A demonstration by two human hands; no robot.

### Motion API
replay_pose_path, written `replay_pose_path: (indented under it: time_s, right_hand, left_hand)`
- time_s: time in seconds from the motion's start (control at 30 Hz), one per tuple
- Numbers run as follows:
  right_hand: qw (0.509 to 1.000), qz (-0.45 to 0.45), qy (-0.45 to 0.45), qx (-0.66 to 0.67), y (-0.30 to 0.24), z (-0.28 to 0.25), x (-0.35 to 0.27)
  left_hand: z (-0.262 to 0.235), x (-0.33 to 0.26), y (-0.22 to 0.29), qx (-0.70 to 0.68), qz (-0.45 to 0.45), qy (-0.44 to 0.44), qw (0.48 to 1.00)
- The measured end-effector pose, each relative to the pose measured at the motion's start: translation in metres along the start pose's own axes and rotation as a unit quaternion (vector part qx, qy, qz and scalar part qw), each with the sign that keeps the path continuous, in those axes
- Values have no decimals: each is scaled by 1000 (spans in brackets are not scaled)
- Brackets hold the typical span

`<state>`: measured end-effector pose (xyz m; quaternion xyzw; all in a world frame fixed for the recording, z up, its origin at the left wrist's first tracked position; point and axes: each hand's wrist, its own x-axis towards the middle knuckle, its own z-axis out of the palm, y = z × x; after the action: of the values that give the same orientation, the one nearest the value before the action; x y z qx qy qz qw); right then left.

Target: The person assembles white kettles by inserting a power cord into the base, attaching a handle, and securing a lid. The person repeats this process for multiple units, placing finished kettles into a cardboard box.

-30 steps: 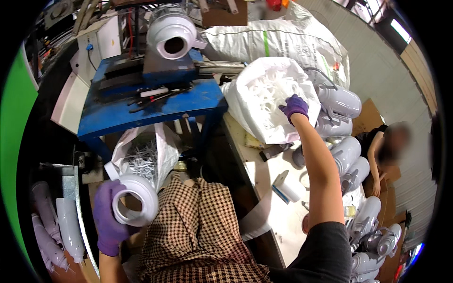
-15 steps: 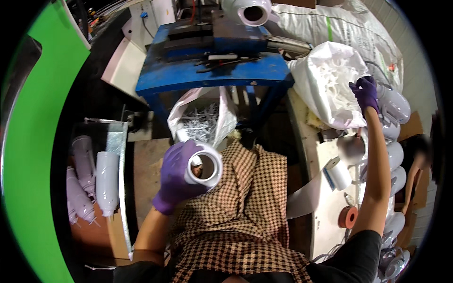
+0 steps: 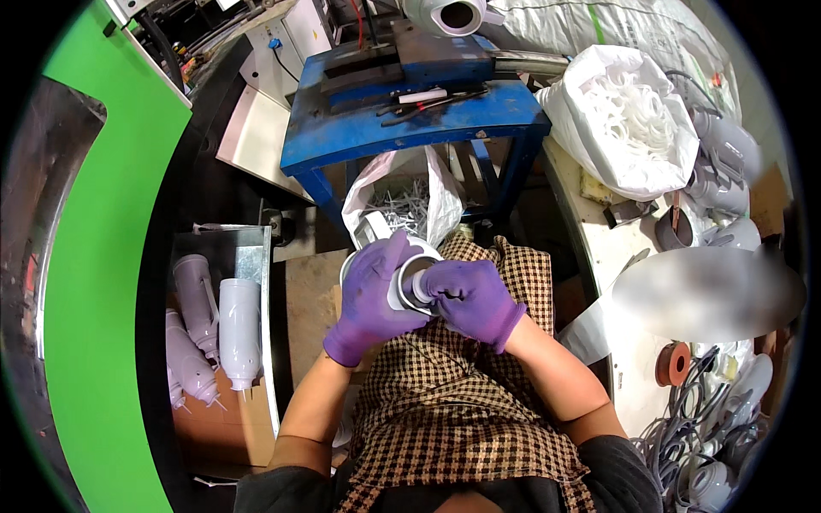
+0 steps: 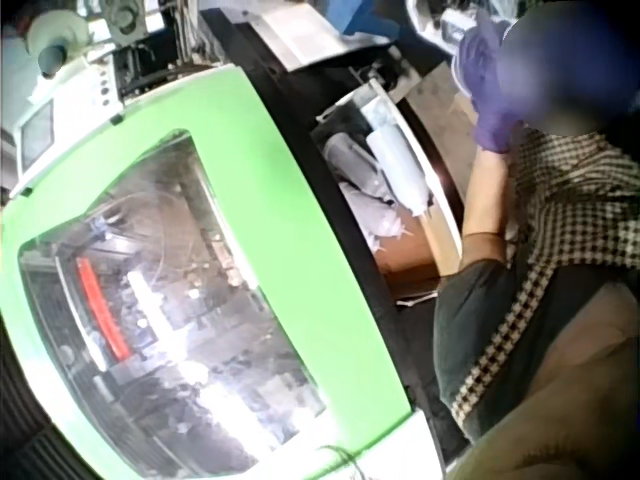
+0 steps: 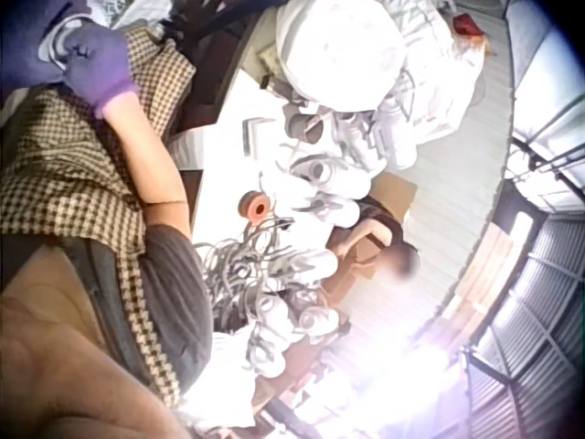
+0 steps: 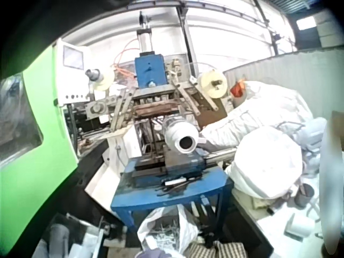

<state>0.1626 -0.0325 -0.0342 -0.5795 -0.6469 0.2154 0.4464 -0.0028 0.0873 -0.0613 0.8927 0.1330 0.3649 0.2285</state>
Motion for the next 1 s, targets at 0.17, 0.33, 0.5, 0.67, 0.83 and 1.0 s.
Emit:
replay_pose_path:
  time_s: [0.17, 0.33, 0.5, 0.67, 0.83, 1.0]
  right_hand:
    - [985, 59, -12, -160, 1, 12, 1]
    - [985, 49, -12, -164, 14, 21, -13]
    - [978, 111, -64, -162, 3, 12, -22]
    - [992, 47, 56, -105, 27, 30, -34]
    - [992, 58, 27, -106, 16, 15, -41]
    - [992, 49, 74, -92, 28, 24, -40]
  left_hand:
    - [7, 11, 16, -5, 77, 28, 997]
    - [12, 14, 16, 38, 54, -19, 998]
    - [20, 12, 27, 56, 59, -37, 996]
    - [20, 14, 28, 84, 64, -44, 993]
    - [25, 14, 34, 96, 87, -51, 990]
    - [29, 22, 37, 72, 69, -39, 994]
